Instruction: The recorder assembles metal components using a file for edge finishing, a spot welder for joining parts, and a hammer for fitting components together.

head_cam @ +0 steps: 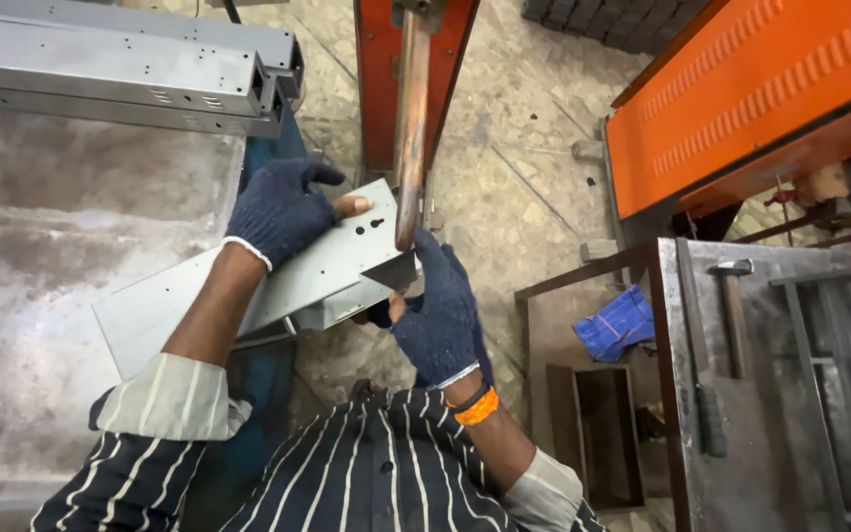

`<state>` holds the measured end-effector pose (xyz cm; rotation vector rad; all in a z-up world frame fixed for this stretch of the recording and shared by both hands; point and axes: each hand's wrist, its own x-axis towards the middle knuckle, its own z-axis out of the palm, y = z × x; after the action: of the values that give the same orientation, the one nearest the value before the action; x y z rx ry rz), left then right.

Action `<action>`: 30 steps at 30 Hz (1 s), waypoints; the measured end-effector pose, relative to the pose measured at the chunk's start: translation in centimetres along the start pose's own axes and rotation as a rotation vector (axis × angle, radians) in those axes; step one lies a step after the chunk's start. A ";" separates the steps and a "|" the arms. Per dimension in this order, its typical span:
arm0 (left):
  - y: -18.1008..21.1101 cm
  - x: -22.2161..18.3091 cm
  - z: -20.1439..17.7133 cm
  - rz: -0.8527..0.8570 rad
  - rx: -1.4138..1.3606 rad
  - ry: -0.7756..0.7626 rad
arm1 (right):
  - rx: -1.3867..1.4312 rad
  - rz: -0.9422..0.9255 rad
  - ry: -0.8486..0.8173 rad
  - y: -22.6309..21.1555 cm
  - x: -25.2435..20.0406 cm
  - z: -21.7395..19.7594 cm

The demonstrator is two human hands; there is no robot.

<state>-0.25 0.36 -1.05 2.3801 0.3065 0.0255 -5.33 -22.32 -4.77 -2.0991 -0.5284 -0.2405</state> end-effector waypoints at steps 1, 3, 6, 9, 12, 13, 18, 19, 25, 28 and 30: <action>-0.8 0.2 0.5 -0.001 0.002 0.004 | 0.002 -0.003 0.000 1.4 -0.6 0.8; -2.4 -0.1 1.5 0.090 -0.055 0.022 | 0.053 -0.125 0.032 3.6 -2.4 2.2; -0.4 0.0 0.2 0.045 -0.070 0.011 | 0.087 -0.103 0.028 0.8 -0.6 0.3; 1.8 -2.5 -0.7 -0.114 -0.097 -0.052 | 0.103 -0.040 0.029 -0.2 -0.9 -0.7; 1.0 -4.0 -0.1 -0.106 -0.130 -0.007 | 0.225 -0.022 0.043 0.6 -1.5 -0.8; 0.8 -5.0 0.1 -0.108 -0.128 -0.014 | 0.225 -0.014 0.043 0.3 -2.1 -0.9; 2.4 -7.5 -0.2 -0.088 -0.203 0.105 | 0.230 0.007 0.056 0.1 -2.0 -2.0; 2.4 -8.4 0.0 -0.097 -0.202 0.107 | 0.234 0.008 0.048 0.2 -2.6 -2.1; 2.0 -11.3 0.5 -0.080 -0.331 0.154 | 0.137 -0.058 0.154 -0.4 -4.1 -2.5; 1.5 -12.6 1.1 -0.135 -0.297 0.167 | 0.035 -0.131 0.171 0.6 -5.1 -2.1; 1.9 -13.1 1.3 -0.207 -0.274 0.148 | -0.044 -0.175 0.154 2.3 -6.0 -1.7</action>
<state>-12.44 -4.79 0.15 2.0690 0.5804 0.1387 -9.59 -26.53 -7.75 -2.0572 -0.6185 -0.5144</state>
